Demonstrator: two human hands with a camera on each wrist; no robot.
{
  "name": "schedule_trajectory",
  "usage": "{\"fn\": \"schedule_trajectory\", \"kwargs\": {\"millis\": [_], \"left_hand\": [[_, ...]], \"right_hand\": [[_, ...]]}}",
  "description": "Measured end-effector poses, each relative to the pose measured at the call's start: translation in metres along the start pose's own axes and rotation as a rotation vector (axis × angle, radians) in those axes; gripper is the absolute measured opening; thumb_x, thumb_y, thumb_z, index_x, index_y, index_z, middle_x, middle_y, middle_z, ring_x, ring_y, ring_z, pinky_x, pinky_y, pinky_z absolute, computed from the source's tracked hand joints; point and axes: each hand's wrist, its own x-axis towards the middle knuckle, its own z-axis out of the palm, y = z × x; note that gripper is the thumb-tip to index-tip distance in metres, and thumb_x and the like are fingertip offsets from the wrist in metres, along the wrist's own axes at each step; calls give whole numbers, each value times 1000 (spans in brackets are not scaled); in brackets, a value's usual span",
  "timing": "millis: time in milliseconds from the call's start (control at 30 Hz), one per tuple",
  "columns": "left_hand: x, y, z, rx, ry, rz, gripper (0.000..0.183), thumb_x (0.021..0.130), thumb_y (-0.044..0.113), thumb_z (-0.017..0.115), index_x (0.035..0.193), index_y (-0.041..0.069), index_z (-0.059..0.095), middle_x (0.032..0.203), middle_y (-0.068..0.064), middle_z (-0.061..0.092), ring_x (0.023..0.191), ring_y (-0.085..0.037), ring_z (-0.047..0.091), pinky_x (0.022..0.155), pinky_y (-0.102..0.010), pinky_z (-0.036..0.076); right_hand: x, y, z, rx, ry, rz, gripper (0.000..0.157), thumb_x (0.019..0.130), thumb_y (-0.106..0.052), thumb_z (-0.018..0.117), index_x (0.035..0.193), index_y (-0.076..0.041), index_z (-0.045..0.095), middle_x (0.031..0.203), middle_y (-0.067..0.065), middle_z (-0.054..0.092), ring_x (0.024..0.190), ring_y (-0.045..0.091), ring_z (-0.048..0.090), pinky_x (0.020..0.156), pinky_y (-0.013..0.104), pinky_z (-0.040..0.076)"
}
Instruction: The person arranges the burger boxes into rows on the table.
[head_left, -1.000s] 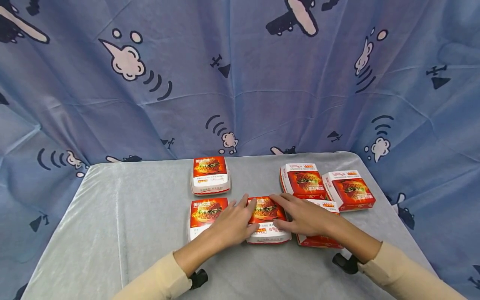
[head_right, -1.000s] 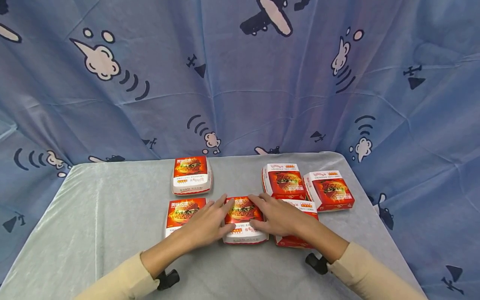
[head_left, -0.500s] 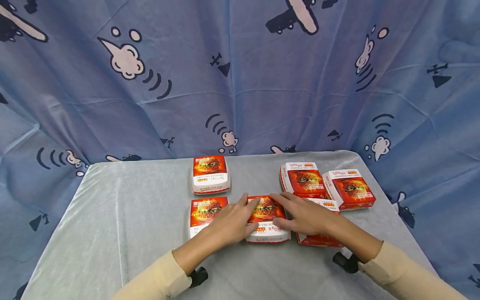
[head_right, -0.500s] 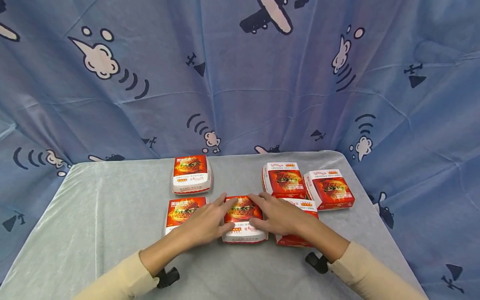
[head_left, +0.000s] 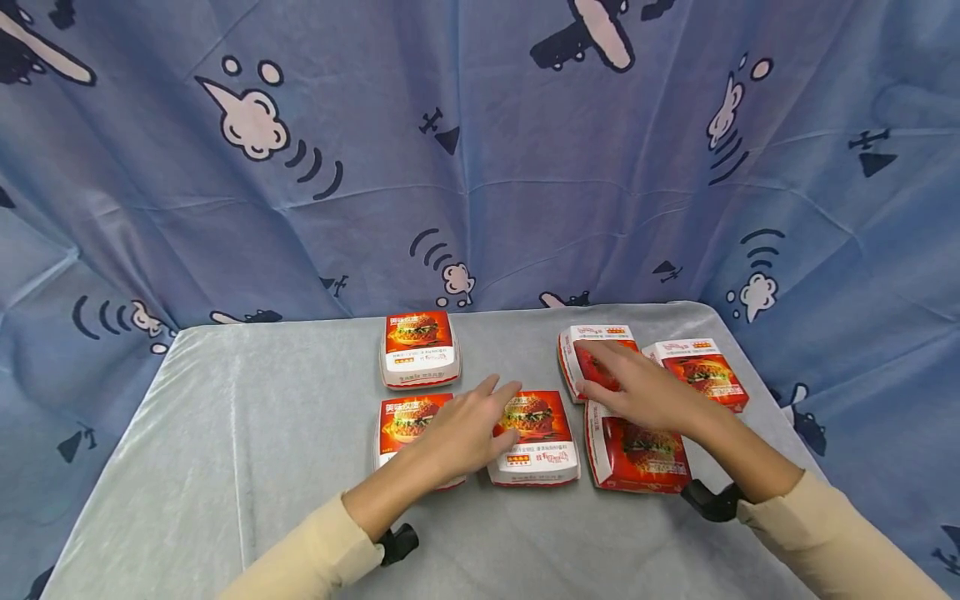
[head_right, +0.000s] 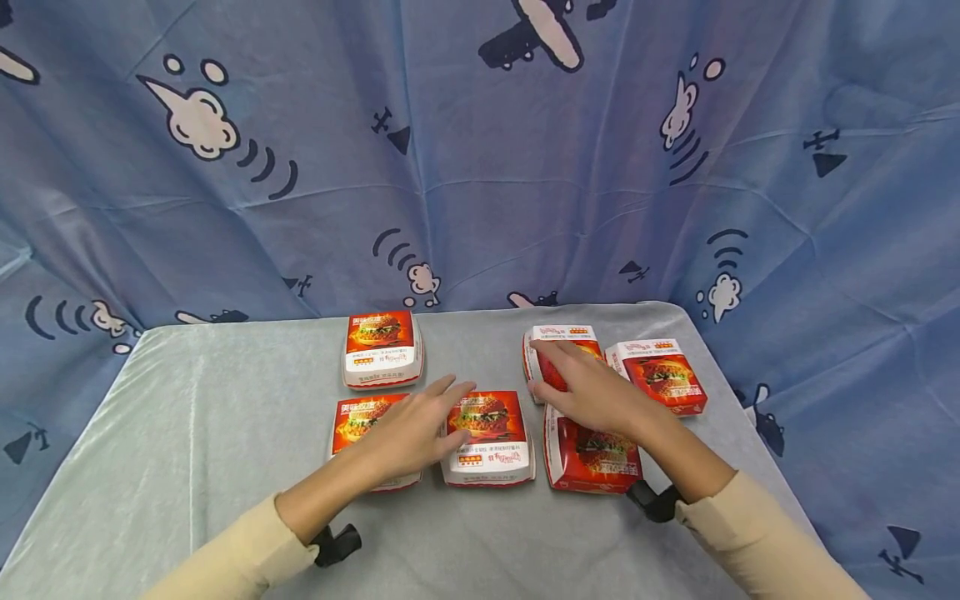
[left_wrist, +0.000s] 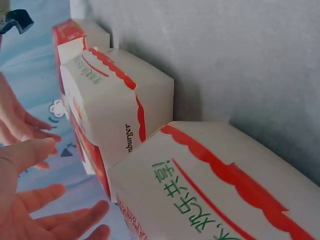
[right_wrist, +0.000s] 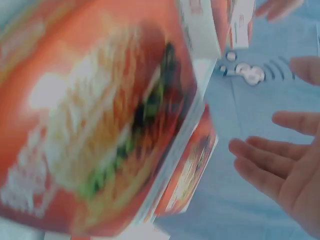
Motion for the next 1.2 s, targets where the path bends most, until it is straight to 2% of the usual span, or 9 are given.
{"fn": "schedule_trajectory", "kwargs": {"millis": [167,333,533,767,967,1200], "left_hand": [[5,-4,-4,-93,42,-13,57,92,26,69,144,9,52,143,-14,53,128,-30,54,102,-46,47],[14,-11,-11,-210,77,-59,56,93,25,69,143,8,52,143,-11,54,131,-26,51,107,-43,42],[24,-20,-16,-350,86,-126,55,93,23,69,143,8,52,140,-14,56,115,-33,62,94,-44,51],[33,-26,-20,-495,72,-216,52,93,24,68,141,10,55,136,-16,58,114,-31,63,89,-43,54],[40,-30,-22,-537,65,-242,53,94,27,67,143,12,54,139,-17,55,116,-30,62,91,-43,53],[48,-31,-24,-541,54,-269,53,95,28,65,144,11,53,140,-16,55,118,-32,61,93,-44,52]], "right_hand": [[5,21,-6,-12,37,77,69,99,-34,61,153,-2,34,150,31,36,134,50,39,102,69,35],[9,39,-6,-18,23,146,74,98,-34,62,155,-1,28,151,34,31,134,54,36,102,71,33],[10,50,-5,-28,-33,172,75,97,-37,63,153,1,30,148,37,31,131,56,38,100,72,34],[13,54,-4,-63,-66,204,77,95,-36,65,153,-1,29,147,37,32,129,56,40,98,72,36],[16,59,-1,-60,-79,210,77,96,-37,65,153,-1,29,147,36,32,129,55,40,99,72,36],[24,64,0,6,-81,212,83,94,-39,66,153,4,26,147,36,33,130,51,39,104,70,32]]}}
